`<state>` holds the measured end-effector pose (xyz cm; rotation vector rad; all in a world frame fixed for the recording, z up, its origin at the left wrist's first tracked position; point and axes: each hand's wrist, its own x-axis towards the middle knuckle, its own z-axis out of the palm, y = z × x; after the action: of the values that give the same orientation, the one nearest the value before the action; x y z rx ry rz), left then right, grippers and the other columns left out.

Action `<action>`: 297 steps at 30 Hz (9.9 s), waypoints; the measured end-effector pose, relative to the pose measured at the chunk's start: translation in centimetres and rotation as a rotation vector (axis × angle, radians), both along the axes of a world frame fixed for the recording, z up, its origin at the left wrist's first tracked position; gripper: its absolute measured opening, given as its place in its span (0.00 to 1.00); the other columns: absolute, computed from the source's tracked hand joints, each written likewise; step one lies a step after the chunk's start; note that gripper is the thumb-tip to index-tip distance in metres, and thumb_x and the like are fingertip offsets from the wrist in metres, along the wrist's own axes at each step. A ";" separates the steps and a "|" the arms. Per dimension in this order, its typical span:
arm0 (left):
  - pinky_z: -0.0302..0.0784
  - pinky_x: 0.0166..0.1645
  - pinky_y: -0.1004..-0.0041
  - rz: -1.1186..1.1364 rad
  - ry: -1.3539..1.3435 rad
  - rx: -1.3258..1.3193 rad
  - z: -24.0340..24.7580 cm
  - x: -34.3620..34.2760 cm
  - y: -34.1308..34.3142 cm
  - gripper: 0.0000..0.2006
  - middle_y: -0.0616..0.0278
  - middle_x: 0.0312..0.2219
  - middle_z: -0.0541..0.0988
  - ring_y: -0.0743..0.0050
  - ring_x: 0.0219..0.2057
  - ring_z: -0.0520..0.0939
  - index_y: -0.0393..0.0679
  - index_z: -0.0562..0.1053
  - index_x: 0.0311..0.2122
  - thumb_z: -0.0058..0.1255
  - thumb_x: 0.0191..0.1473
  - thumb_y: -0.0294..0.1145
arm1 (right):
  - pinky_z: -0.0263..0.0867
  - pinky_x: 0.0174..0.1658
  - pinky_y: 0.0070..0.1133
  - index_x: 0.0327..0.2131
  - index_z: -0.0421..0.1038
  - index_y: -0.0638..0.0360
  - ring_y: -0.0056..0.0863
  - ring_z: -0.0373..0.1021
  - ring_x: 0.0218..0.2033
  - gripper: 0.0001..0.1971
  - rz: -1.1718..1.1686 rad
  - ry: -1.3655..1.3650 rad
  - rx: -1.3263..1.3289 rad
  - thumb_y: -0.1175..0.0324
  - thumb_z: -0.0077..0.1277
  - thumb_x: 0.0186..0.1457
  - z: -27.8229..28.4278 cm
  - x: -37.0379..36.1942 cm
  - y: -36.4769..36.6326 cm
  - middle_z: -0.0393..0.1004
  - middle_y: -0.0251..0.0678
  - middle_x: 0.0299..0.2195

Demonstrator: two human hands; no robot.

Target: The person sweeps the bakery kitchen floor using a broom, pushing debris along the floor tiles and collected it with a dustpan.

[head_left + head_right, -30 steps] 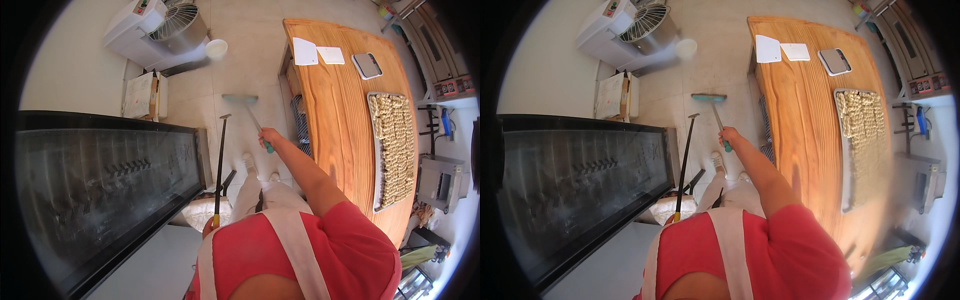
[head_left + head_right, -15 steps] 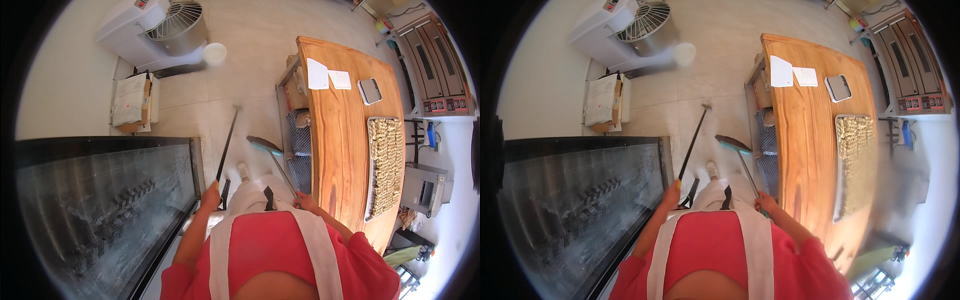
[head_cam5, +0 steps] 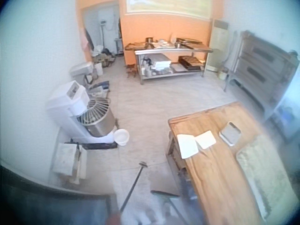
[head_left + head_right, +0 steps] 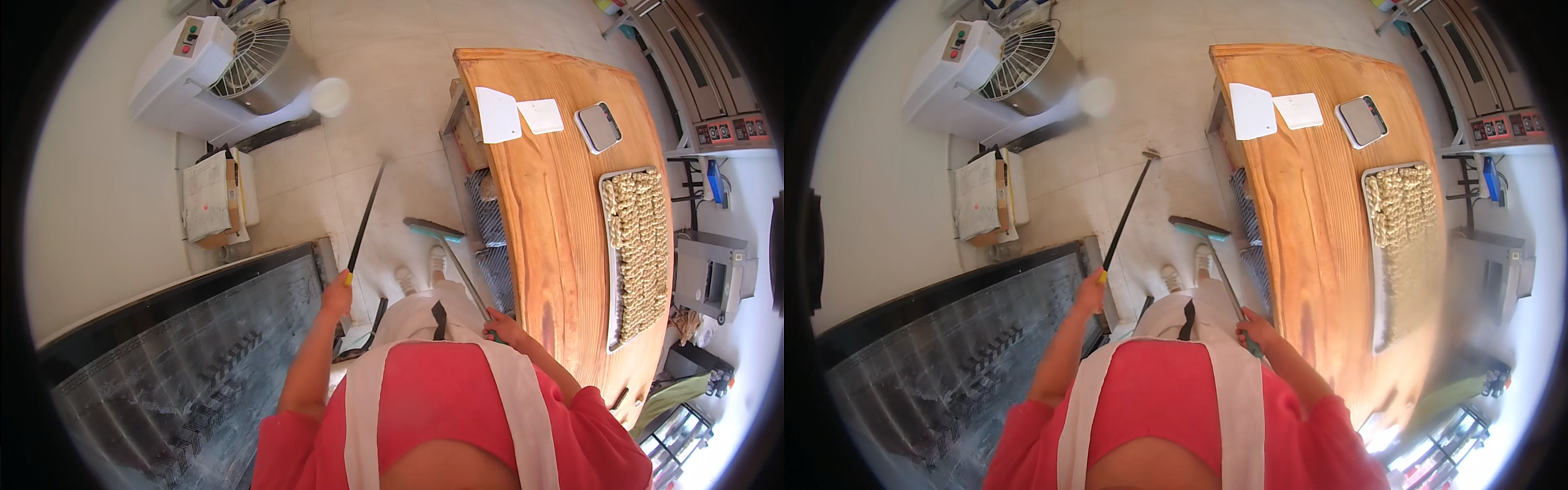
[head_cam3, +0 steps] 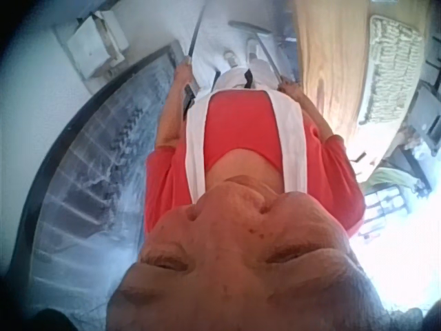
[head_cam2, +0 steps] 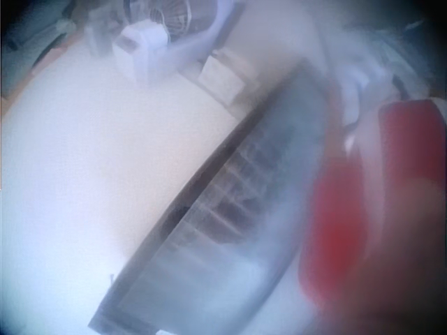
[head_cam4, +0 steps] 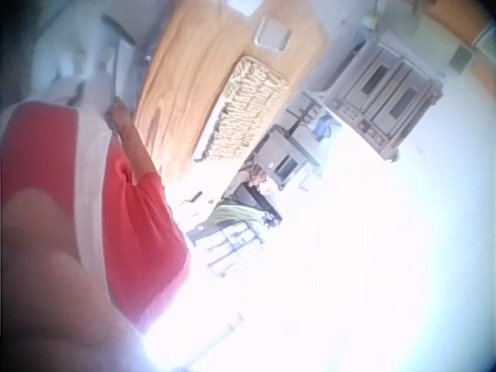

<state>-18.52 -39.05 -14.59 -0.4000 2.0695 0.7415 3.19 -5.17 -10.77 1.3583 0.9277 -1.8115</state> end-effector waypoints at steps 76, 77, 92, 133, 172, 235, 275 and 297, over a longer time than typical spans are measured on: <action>0.63 0.23 0.84 0.971 0.185 0.286 13.6 -3.0 -1.3 0.19 0.67 0.20 0.68 0.85 0.18 0.67 0.35 0.61 0.47 0.41 0.48 0.23 | 0.54 0.14 0.13 0.50 0.43 0.17 0.16 0.54 0.14 0.30 0.007 -0.201 -0.572 0.72 0.39 0.50 -2.4 -38.8 -12.9 0.58 0.30 0.18; 0.63 0.22 0.85 1.014 0.197 0.288 13.8 -3.7 -0.9 0.18 0.67 0.19 0.68 0.85 0.18 0.67 0.35 0.61 0.47 0.40 0.48 0.22 | 0.53 0.13 0.13 0.49 0.47 0.20 0.16 0.53 0.13 0.27 -0.032 -0.207 -0.654 0.71 0.39 0.51 -2.8 -40.5 -14.5 0.58 0.30 0.17; 0.61 0.19 0.84 1.007 0.065 0.219 12.7 -8.7 -0.8 0.17 0.68 0.17 0.67 0.86 0.16 0.66 0.37 0.62 0.47 0.40 0.49 0.23 | 0.61 0.15 0.10 0.27 0.57 0.63 0.16 0.59 0.14 0.04 -0.661 -0.023 -0.895 0.73 0.39 0.51 -10.2 -49.9 2.0 0.58 0.31 0.18; 0.69 0.31 0.69 -0.177 0.142 0.015 3.1 -6.2 -7.7 0.19 0.53 0.28 0.74 0.59 0.26 0.75 0.45 0.62 0.49 0.40 0.49 0.32 | 0.57 0.16 0.18 0.54 0.49 0.53 0.20 0.61 0.13 0.34 0.414 0.179 0.443 0.79 0.41 0.38 -1.7 -13.6 -1.1 0.66 0.36 0.16; 0.58 0.13 0.82 0.131 -0.072 0.335 8.6 -15.0 0.3 0.17 0.68 0.14 0.65 0.85 0.10 0.63 0.38 0.63 0.46 0.40 0.49 0.27 | 0.62 0.19 0.21 0.54 0.50 0.56 0.23 0.64 0.13 0.33 0.499 0.219 0.344 0.77 0.41 0.38 -4.7 -19.3 -1.5 0.68 0.40 0.18; 0.61 0.13 0.78 0.054 -0.068 0.300 5.5 -37.0 6.9 0.19 0.64 0.17 0.67 0.80 0.12 0.66 0.46 0.59 0.51 0.37 0.51 0.30 | 0.58 0.13 0.20 0.52 0.54 0.56 0.22 0.61 0.11 0.28 -0.033 0.171 0.380 0.78 0.45 0.43 -10.0 -33.2 0.1 0.65 0.35 0.17; 0.61 0.15 0.80 0.275 -0.122 0.444 10.6 -44.6 5.0 0.19 0.65 0.17 0.67 0.82 0.13 0.65 0.47 0.59 0.50 0.38 0.51 0.31 | 0.55 0.09 0.25 0.53 0.48 0.55 0.26 0.58 0.08 0.27 -0.299 0.325 0.230 0.76 0.39 0.47 -14.5 -59.6 -1.1 0.60 0.36 0.13; 0.62 0.20 0.82 0.013 -0.022 0.191 6.3 -56.6 7.0 0.21 0.68 0.17 0.69 0.87 0.16 0.66 0.45 0.61 0.50 0.46 0.48 0.27 | 0.57 0.12 0.22 0.47 0.55 0.54 0.25 0.58 0.10 0.19 -0.637 0.317 0.209 0.72 0.40 0.49 -11.2 -66.6 9.2 0.60 0.35 0.16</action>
<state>-75.12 -32.05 -8.32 -0.3133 1.9558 0.9299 -63.38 3.99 -22.01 1.6556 0.9264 -2.5237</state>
